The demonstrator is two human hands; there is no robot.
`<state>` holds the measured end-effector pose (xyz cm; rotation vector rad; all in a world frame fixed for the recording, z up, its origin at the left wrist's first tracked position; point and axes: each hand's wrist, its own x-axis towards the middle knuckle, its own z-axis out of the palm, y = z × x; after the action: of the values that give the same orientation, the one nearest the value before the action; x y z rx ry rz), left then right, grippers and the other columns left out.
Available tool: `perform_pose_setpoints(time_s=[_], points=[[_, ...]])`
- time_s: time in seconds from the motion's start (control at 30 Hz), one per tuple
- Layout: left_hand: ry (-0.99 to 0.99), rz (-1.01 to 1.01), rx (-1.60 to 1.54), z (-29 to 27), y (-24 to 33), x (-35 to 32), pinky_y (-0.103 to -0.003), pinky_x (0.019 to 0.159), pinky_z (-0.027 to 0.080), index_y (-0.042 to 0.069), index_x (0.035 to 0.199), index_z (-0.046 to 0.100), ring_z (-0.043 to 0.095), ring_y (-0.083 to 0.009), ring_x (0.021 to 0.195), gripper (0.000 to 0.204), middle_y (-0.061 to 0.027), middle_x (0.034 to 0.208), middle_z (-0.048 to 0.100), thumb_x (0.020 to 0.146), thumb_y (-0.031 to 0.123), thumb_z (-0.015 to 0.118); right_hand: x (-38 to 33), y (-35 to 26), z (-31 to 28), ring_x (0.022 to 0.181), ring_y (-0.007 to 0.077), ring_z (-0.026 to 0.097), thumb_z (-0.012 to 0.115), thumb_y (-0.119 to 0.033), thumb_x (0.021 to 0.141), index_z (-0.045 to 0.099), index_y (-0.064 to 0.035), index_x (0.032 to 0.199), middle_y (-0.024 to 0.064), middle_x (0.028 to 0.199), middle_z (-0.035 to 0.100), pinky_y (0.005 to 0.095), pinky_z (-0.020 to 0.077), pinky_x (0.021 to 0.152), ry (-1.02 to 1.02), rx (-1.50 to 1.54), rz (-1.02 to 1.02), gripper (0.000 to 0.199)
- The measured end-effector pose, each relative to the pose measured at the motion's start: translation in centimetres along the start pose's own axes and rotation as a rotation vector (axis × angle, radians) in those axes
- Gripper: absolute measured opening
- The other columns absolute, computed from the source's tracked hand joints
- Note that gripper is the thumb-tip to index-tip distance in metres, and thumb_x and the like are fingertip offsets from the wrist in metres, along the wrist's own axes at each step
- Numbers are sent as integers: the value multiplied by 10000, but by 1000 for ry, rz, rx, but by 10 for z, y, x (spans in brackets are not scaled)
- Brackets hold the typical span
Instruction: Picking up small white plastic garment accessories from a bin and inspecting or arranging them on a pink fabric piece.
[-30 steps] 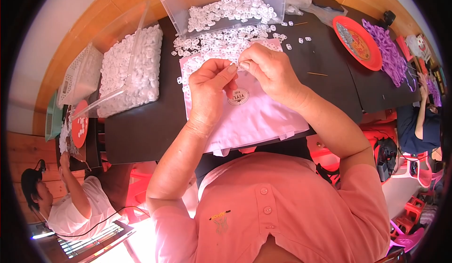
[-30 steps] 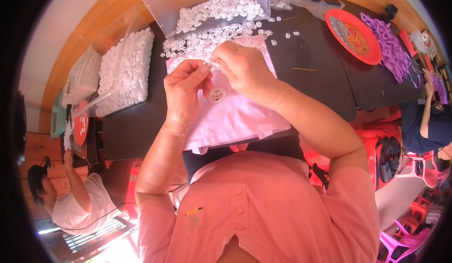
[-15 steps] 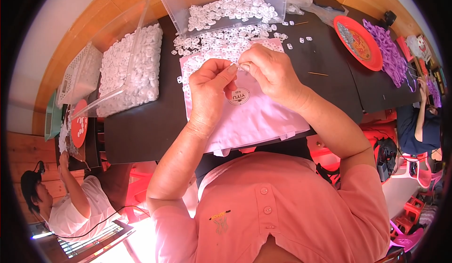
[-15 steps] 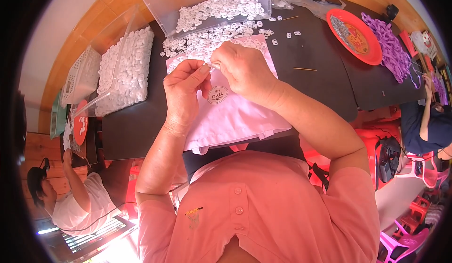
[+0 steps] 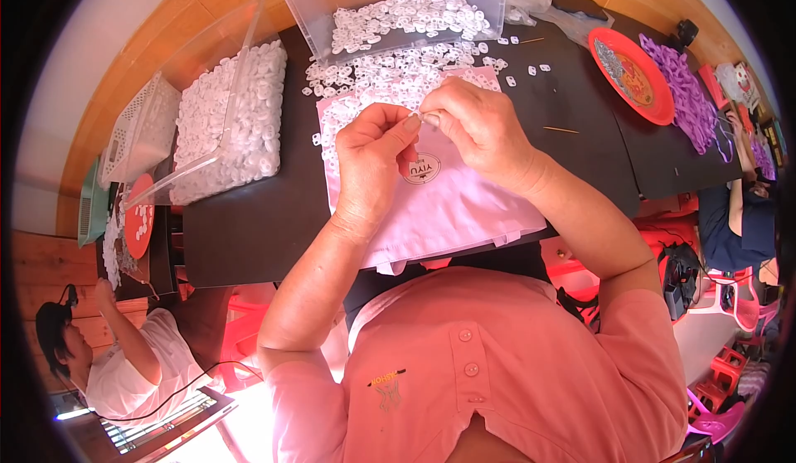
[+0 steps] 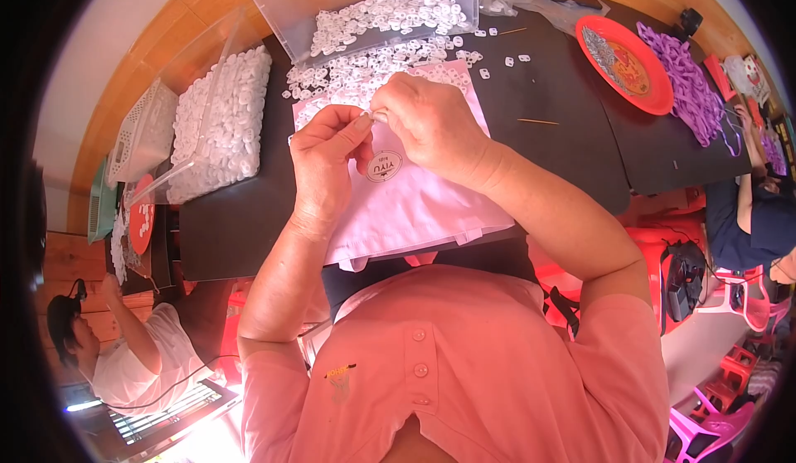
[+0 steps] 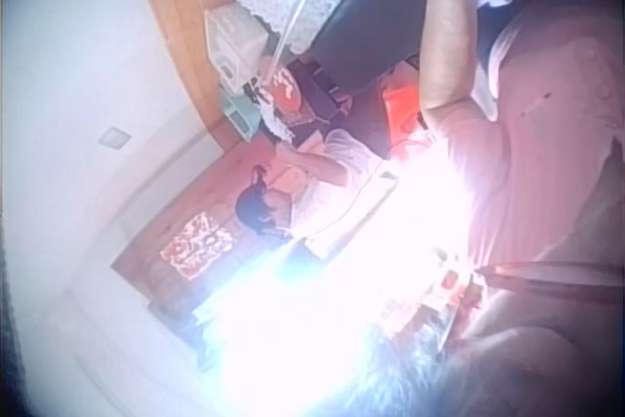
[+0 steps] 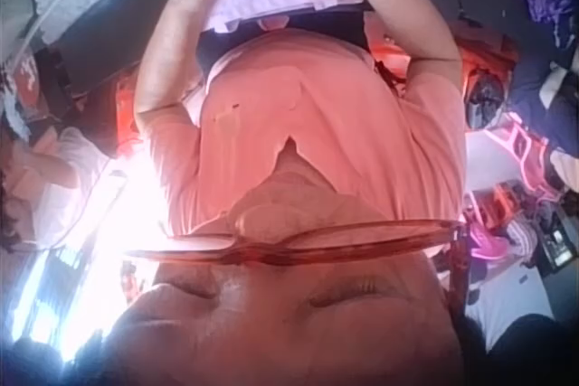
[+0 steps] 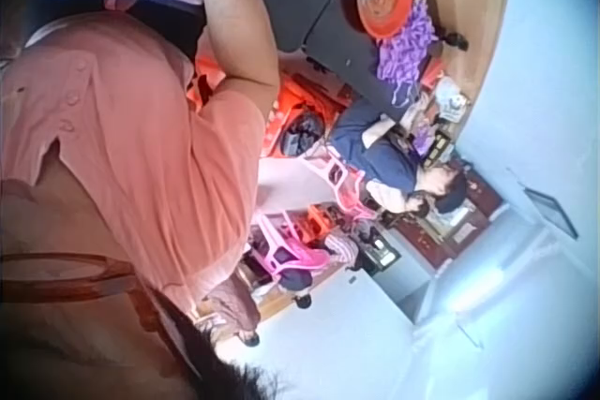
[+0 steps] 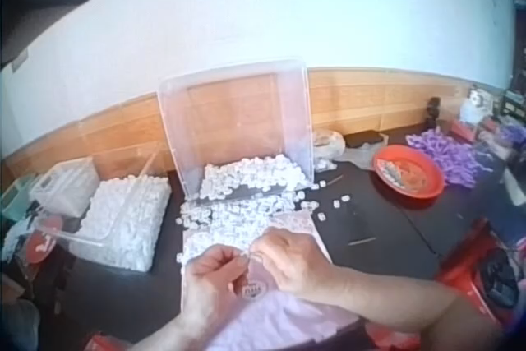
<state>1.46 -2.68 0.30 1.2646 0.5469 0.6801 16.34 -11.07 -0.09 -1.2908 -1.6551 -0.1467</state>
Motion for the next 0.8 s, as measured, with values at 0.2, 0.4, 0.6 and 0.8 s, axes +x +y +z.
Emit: perform_pose_setpoints(time_s=[0.2,0.4,0.6,0.8], points=[[11,-12,-20,-1,2,0,-207,473,388,-1,879,615,516,-65,558,82,-12,713,583,895,78,632,1,-3,-2,691,299,602,590,53,774,568,-44,910,108,789,569,377,469,579,14,30,6,168],[-1,-6,-29,-1,-1,-1,-207,474,391,-1,875,615,515,-64,558,86,-11,708,583,895,80,633,1,-4,-1,689,294,611,595,59,768,570,-42,901,112,785,577,371,470,575,17,34,6,169],[30,84,18,2,-5,-4,-203,474,391,11,865,623,514,-56,562,24,-4,719,593,878,29,632,0,-9,0,638,280,605,584,43,786,579,-30,874,112,759,597,362,467,565,26,62,44,115],[39,192,25,1,-8,-7,-203,487,398,8,848,630,533,-64,571,21,-15,735,612,868,2,632,3,-17,2,594,194,589,595,17,801,589,8,799,106,690,614,315,452,558,-2,317,343,10]])
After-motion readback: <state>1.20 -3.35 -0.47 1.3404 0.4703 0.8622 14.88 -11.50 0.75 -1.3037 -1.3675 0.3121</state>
